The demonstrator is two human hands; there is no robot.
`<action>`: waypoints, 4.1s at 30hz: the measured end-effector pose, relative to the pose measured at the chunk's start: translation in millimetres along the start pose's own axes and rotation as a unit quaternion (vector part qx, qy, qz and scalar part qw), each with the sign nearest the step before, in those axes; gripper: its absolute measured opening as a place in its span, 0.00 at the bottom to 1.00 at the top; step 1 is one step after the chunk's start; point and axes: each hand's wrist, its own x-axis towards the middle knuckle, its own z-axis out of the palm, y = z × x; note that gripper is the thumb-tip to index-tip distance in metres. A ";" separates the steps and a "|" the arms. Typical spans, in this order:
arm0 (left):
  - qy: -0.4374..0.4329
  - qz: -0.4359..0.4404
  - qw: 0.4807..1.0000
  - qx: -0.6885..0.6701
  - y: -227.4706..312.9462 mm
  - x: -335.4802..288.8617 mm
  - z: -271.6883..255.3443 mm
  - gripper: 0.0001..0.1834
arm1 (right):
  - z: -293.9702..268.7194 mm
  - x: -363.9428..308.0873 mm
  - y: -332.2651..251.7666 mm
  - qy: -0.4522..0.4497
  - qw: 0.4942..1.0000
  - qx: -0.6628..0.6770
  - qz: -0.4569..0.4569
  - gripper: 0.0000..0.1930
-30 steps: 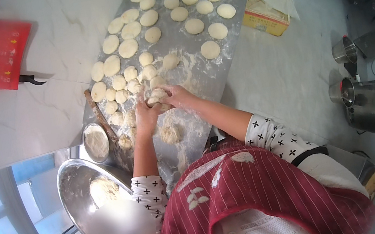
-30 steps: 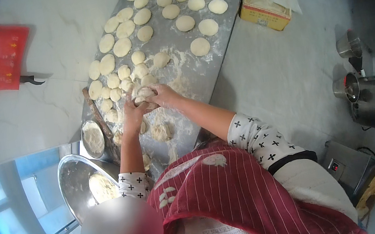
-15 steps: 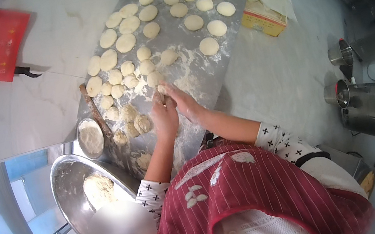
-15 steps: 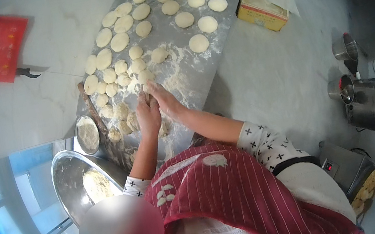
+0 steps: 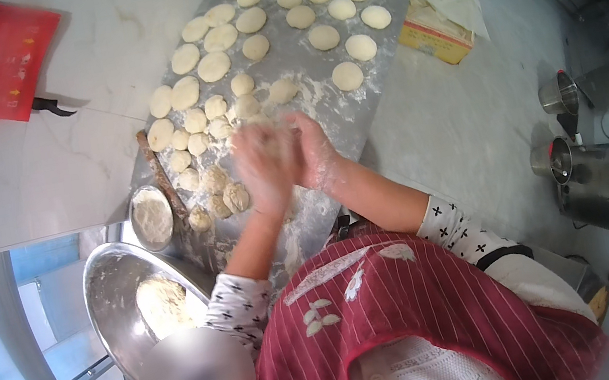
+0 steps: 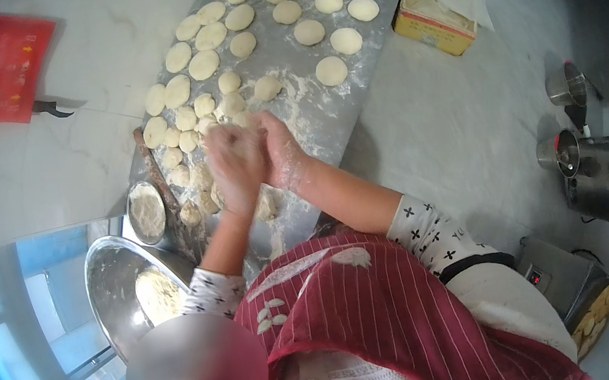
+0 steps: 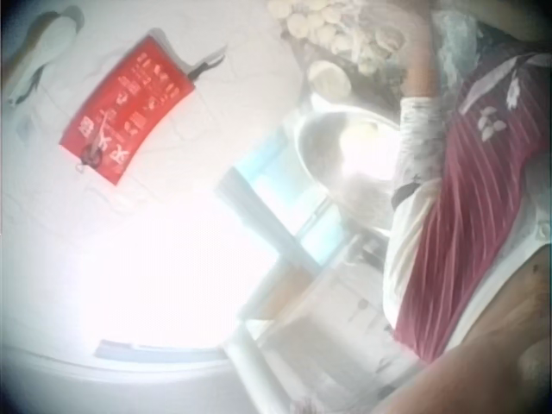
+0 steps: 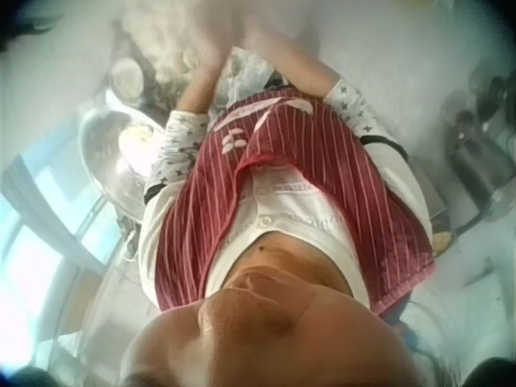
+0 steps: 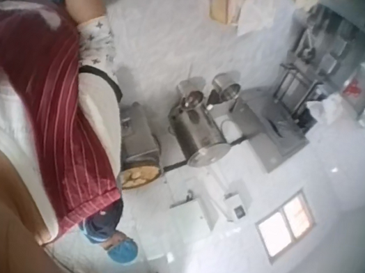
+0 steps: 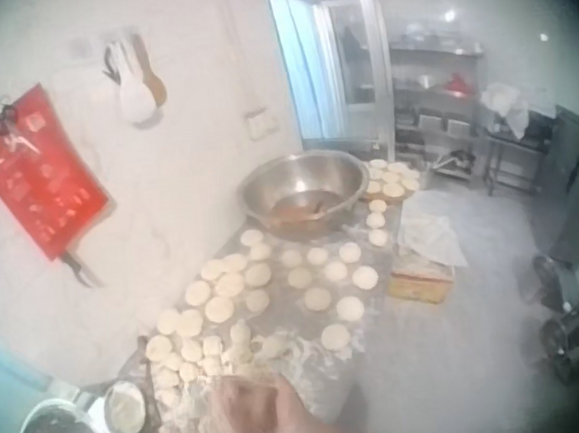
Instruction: The person rolls small dough balls into flat circular discs using a rolling pin on a floured metal countertop. The person repeatedly flattens the dough, rotates it, and places the finished discs on the counter.
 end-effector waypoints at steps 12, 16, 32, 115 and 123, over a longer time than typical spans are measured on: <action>-0.017 0.124 0.986 -0.113 10.0 -34.3 26.3 0.07 | -51.5 20.1 -1.6 -0.142 0.982 -0.009 0.123 0.45; -0.051 0.000 0.998 -0.029 7.7 -26.7 15.0 0.08 | -42.4 10.2 15.4 -0.109 0.992 -0.052 0.041 0.50; -0.034 -0.124 0.973 0.190 -209.1 -1.2 15.7 0.22 | -91.3 20.7 28.1 0.093 0.971 -0.204 0.081 0.42; 0.026 0.041 0.998 -0.042 -4.7 -23.3 17.3 0.11 | -49.6 19.9 33.7 -0.224 0.969 -0.094 0.056 0.41; -0.006 0.024 0.991 -0.133 4.3 -52.0 18.7 0.08 | -79.2 38.7 25.8 -0.217 0.958 0.018 0.185 0.47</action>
